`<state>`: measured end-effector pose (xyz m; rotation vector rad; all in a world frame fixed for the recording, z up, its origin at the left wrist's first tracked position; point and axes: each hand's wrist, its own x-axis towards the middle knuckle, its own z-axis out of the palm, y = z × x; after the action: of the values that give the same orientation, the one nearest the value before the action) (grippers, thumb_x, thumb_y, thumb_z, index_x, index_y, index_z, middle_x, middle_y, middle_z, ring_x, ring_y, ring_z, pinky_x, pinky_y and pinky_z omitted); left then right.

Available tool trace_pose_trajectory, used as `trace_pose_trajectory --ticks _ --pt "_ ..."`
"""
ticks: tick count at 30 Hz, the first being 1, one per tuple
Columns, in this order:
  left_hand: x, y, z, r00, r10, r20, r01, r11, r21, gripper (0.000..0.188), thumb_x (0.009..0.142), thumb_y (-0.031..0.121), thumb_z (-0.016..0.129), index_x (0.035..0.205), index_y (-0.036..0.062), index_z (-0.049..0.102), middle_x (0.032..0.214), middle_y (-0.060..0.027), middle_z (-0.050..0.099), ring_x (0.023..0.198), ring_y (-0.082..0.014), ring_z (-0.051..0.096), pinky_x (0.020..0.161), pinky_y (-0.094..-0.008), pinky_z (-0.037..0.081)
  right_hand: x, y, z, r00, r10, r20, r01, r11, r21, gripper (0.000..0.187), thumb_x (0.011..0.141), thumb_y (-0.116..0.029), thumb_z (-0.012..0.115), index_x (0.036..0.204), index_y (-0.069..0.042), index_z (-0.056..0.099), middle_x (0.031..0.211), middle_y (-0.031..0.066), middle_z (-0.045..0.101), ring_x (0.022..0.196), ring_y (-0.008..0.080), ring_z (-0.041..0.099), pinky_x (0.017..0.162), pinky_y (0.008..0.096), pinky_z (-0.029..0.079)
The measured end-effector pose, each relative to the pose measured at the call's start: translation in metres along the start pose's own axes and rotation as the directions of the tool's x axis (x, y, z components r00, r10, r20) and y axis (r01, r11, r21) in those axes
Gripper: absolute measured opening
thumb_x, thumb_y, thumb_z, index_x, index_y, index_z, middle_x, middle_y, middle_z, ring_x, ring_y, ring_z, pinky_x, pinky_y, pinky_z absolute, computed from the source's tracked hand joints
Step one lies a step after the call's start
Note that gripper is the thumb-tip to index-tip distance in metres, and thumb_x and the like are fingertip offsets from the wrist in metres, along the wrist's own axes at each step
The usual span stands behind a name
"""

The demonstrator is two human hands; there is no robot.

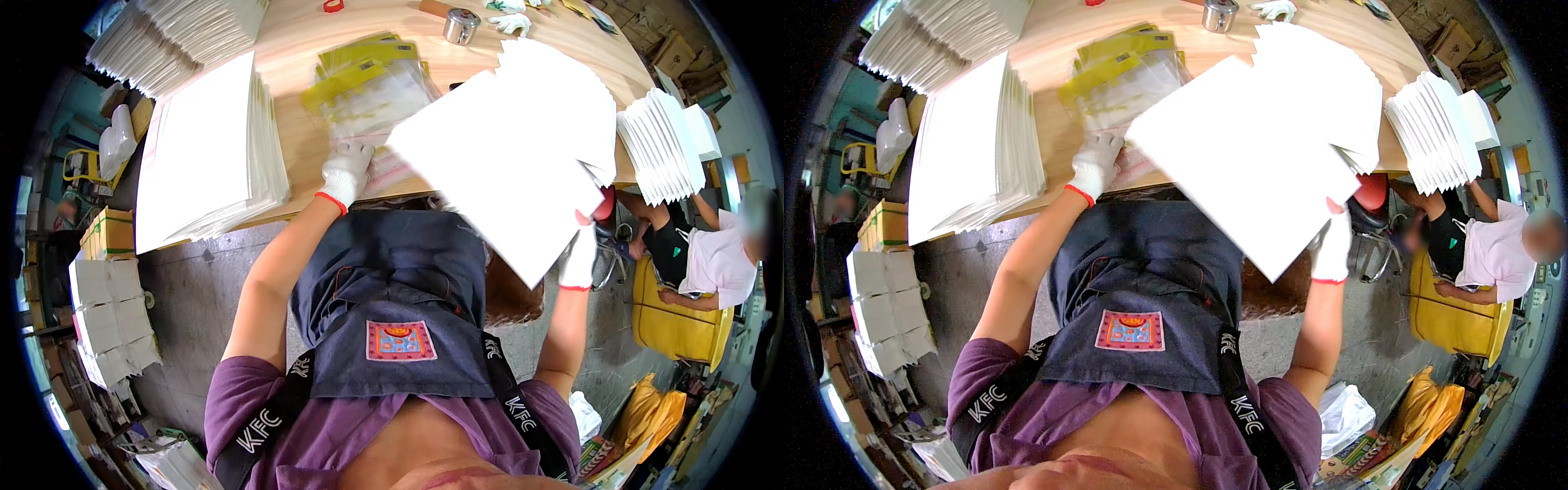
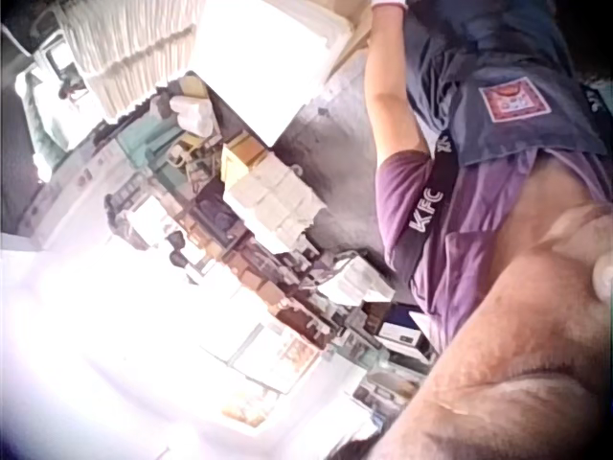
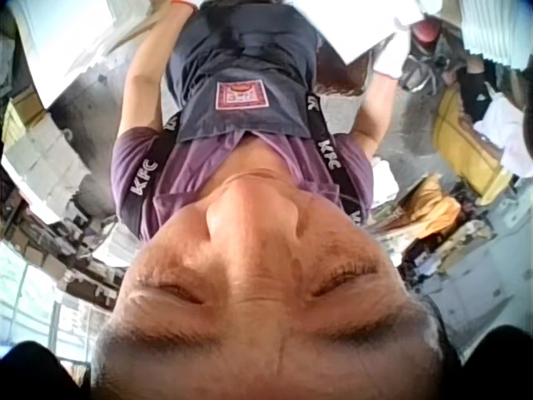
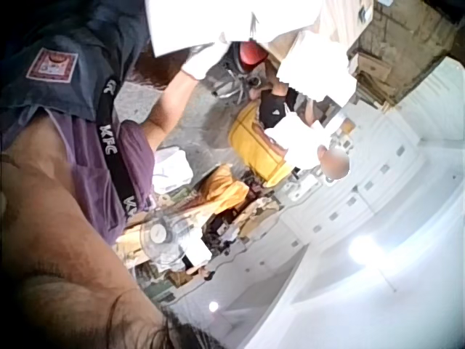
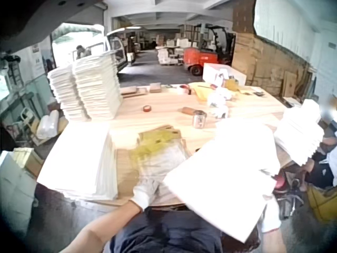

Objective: The person repeatedly picks up white sheets of paper, places them into clear plastic sleeves, and stacks the packaged items on the table. The person wears white gloves and works at a wooden table with stacks of paper and sleeves.

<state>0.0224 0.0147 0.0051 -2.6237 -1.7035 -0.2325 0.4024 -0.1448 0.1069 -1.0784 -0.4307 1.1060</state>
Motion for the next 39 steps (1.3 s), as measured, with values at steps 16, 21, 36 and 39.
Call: trace_pose_trajectory --ticks 16,21,36,39 --pt "-0.015 -0.018 0.001 0.999 -0.026 -0.043 0.019 0.986 -0.166 0.030 0.074 0.013 0.062 0.104 0.0178 0.058 0.106 -0.0010 0.055 0.107 -0.0244 0.050 0.080 -0.0379 0.049 0.014 0.116 -0.048 0.900 0.415 0.133 -0.420 0.907 0.014 0.042 0.086 -0.022 0.055 0.122 -0.001 0.048 0.107 0.0115 0.062 0.089 0.0196 0.063 0.070 0.0299 0.052" --pt "-0.004 -0.023 -0.024 0.991 -0.133 -0.018 0.118 0.928 -0.353 0.030 0.076 0.005 0.054 0.103 0.0164 0.061 0.095 -0.0053 0.057 0.090 -0.0265 0.055 0.074 -0.0359 0.047 0.001 0.121 -0.025 0.911 0.387 0.144 -0.405 0.905 0.128 0.040 0.090 -0.020 0.053 0.125 -0.002 0.047 0.116 0.0120 0.059 0.101 0.0247 0.061 0.084 0.0368 0.052" --pt "-0.038 0.005 -0.015 0.897 -0.264 -0.354 -0.061 0.720 -0.691 0.063 0.072 -0.010 0.045 0.131 0.0132 0.046 0.110 -0.0064 0.053 0.078 -0.0207 0.055 0.069 -0.0303 0.047 -0.044 0.130 0.018 0.940 0.334 0.071 -0.341 0.917 0.206 0.036 0.089 -0.016 0.056 0.121 -0.001 0.049 0.109 0.0096 0.060 0.094 0.0214 0.062 0.077 0.0314 0.052" --pt "-0.039 0.043 0.021 0.693 -0.703 -0.160 -0.088 0.138 -0.986 0.061 0.078 -0.007 0.048 0.136 0.0081 0.038 0.124 -0.0068 0.050 0.085 -0.0187 0.058 0.074 -0.0283 0.049 -0.057 0.130 0.015 0.940 0.322 0.111 -0.334 0.936 0.113 0.035 0.090 -0.019 0.055 0.120 -0.002 0.050 0.113 0.0092 0.058 0.103 0.0206 0.057 0.087 0.0331 0.047"
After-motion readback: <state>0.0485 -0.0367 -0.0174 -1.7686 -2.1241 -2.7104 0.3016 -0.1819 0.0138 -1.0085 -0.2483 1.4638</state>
